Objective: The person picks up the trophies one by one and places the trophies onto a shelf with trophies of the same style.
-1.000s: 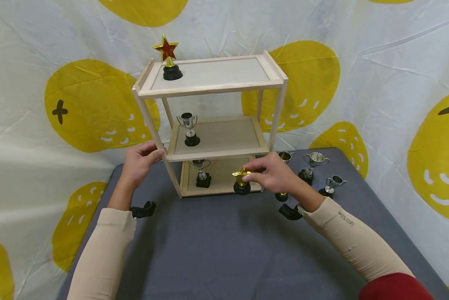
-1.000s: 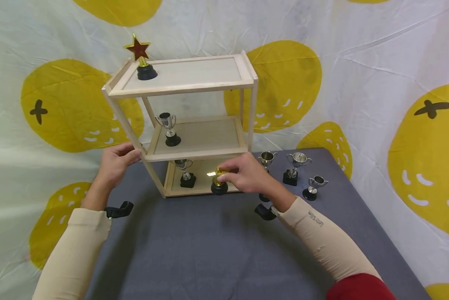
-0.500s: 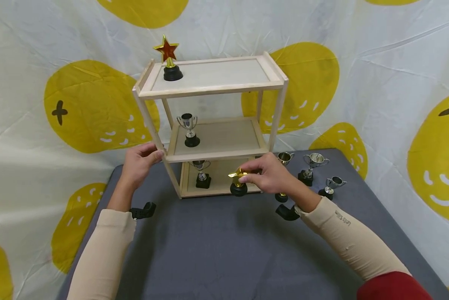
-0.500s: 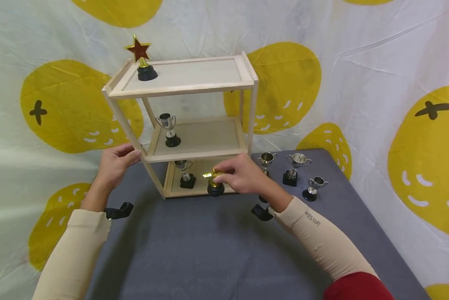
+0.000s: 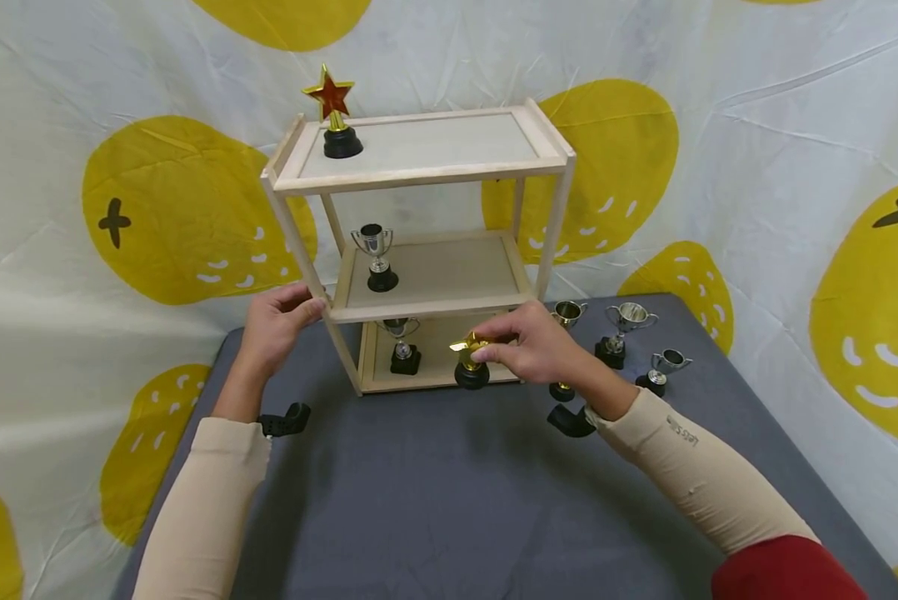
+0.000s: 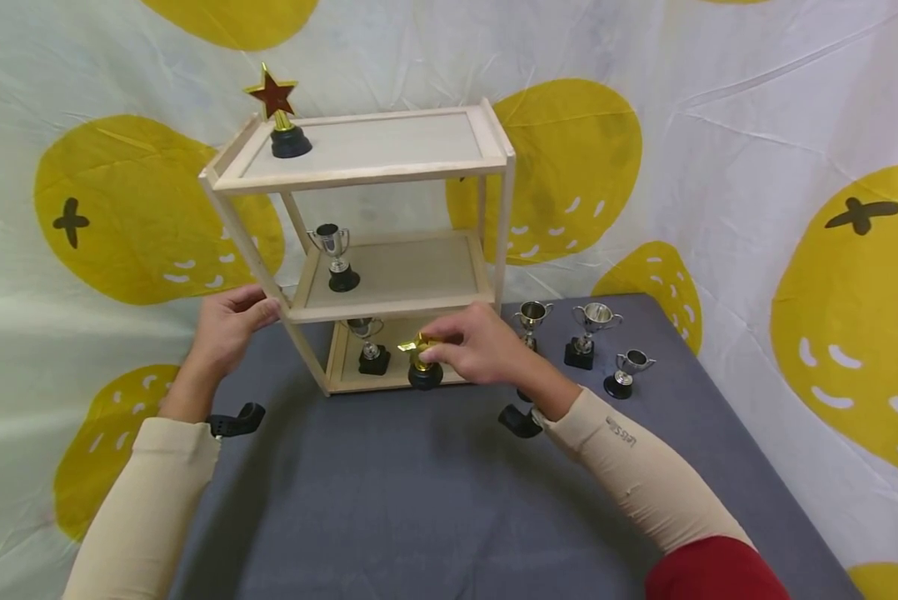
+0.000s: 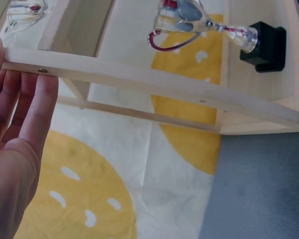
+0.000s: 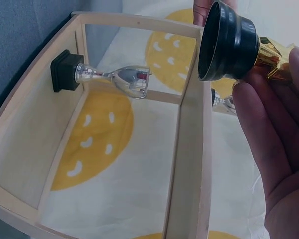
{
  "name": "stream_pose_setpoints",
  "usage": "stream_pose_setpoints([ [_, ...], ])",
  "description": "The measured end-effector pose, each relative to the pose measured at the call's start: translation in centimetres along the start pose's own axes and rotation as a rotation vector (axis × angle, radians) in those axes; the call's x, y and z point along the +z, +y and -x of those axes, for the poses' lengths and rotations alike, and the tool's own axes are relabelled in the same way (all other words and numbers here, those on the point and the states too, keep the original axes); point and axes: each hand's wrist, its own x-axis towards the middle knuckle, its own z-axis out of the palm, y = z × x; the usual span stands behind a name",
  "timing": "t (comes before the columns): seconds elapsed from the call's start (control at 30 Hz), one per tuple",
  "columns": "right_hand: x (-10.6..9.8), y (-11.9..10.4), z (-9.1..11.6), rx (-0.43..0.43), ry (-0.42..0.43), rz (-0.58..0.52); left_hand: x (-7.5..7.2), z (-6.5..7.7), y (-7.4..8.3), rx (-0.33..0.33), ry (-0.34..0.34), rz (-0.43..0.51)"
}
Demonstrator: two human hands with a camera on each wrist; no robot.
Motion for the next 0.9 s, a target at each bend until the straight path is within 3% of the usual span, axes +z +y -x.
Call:
stream_pose_setpoints([
  [0.9, 0.2, -1.0, -1.1, -0.041, -0.023, -0.01, 0.1, 0.0, 0.0, -0.006, -0.004, 0.02],
])
